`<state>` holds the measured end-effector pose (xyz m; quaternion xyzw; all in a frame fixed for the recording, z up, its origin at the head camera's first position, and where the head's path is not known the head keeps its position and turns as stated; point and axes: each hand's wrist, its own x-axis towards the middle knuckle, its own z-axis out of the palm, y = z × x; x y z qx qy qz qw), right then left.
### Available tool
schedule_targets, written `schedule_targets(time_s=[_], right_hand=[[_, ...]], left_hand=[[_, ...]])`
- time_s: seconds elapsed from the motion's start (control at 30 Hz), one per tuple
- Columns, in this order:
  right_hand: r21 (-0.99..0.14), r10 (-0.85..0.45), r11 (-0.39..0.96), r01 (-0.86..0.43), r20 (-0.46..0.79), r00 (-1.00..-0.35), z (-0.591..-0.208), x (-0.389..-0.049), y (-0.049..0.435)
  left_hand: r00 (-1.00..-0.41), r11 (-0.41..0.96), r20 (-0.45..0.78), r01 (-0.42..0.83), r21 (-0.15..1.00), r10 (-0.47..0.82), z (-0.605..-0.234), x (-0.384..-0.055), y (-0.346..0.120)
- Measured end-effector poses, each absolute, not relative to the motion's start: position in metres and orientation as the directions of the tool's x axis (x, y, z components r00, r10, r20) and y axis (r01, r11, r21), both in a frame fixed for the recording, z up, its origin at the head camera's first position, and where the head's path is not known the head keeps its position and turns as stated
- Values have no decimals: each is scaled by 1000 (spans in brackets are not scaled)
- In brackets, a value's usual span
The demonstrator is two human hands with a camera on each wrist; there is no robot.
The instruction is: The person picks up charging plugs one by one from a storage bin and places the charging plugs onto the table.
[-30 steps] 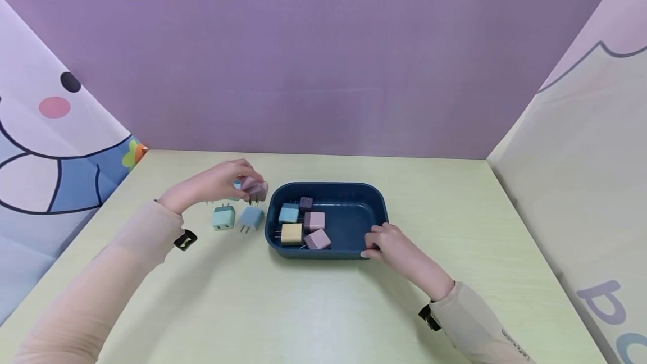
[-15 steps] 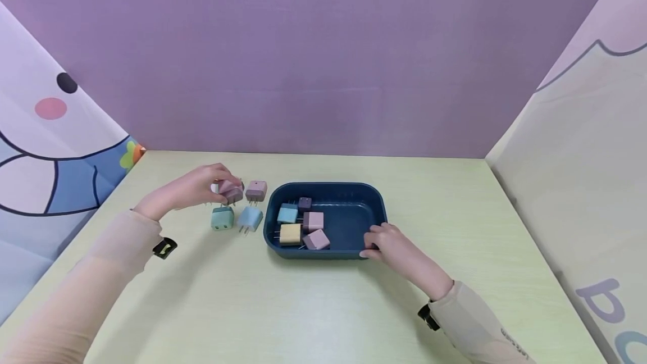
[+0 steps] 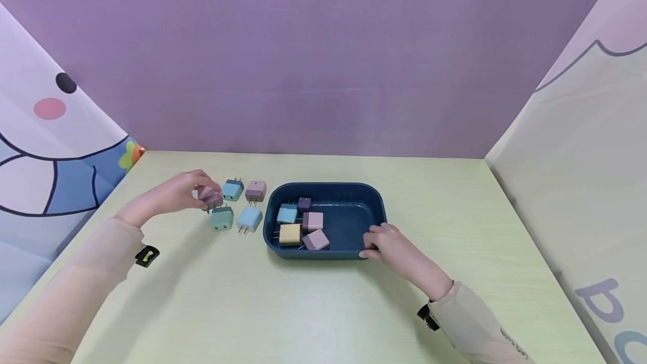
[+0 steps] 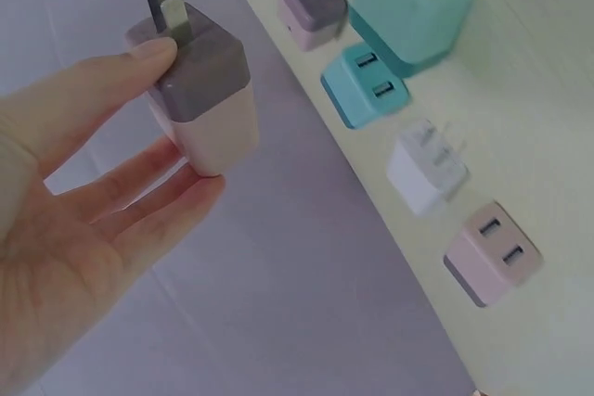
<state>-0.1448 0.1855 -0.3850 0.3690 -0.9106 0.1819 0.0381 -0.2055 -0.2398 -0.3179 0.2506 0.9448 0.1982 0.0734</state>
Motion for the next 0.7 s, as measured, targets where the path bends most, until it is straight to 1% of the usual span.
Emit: schedule_targets(time_s=[0.13, 0.3, 0.7], right_hand=[[-310, -651, 673, -672, 183, -736, -386, -145, 185], [-316, -655, 667, -675, 183, -733, -384, -144, 185], [-314, -658, 663, -679, 188, -729, -385, -145, 186]], left_hand=[[-872, 812, -55, 428, 397, 487, -318, -204, -245], [-879, 835, -85, 410, 368, 469, -321, -203, -250], [-887, 856, -146, 362, 368, 438, -334, -205, -268]])
